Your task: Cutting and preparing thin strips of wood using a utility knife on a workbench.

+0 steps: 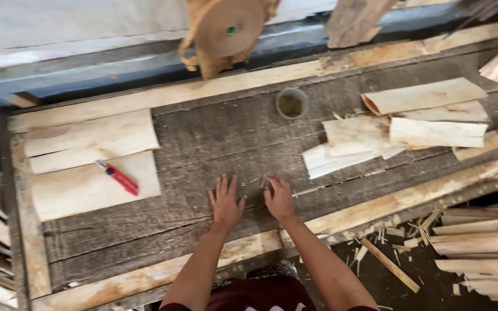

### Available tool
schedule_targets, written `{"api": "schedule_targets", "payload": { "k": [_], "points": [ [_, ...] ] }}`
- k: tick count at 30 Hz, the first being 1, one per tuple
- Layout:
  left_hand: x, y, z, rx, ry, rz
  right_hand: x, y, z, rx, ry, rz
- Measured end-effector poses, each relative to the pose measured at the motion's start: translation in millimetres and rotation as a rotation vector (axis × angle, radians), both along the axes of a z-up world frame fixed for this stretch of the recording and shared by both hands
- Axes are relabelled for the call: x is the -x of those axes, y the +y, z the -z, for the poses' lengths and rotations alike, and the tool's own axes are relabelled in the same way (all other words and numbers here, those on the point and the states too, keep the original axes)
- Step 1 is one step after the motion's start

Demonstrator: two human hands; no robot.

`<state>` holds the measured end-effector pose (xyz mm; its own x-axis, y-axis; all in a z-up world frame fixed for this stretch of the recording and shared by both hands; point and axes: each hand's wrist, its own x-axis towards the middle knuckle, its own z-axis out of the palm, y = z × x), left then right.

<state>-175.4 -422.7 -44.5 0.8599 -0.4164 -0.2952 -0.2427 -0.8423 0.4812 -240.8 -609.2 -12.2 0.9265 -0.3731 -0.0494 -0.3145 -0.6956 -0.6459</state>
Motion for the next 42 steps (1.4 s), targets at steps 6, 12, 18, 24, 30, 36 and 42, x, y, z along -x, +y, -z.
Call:
{"api": "schedule_targets", "payload": {
  "k": [6,12,18,24,30,36,42],
  "points": [
    [3,-31,-44,-0.218,0.202,-0.018,50,-75,7,0.221,0.171,-0.024],
    [8,-35,-32,-0.241,0.178,-0.058,52,-80,4,0.201,0.321,-0.076],
    [8,-37,-37,-0.243,0.196,-0.078,43,-76,-1,0.243,0.408,-0.125],
    [7,-35,-34,-0.241,0.194,-0.06,42,-75,-1,0.283,0.421,-0.153],
    [4,-34,-38,-0.268,0.232,-0.027,41,-78,17,0.288,0.45,-0.17],
    [4,-34,-28,-0.287,0.216,-0.011,46,-79,16,0.182,0.368,-0.125],
    [3,-38,-45,-0.3,0.234,-0.027,46,-84,17,0.14,0.405,-0.126]
  ]
}}
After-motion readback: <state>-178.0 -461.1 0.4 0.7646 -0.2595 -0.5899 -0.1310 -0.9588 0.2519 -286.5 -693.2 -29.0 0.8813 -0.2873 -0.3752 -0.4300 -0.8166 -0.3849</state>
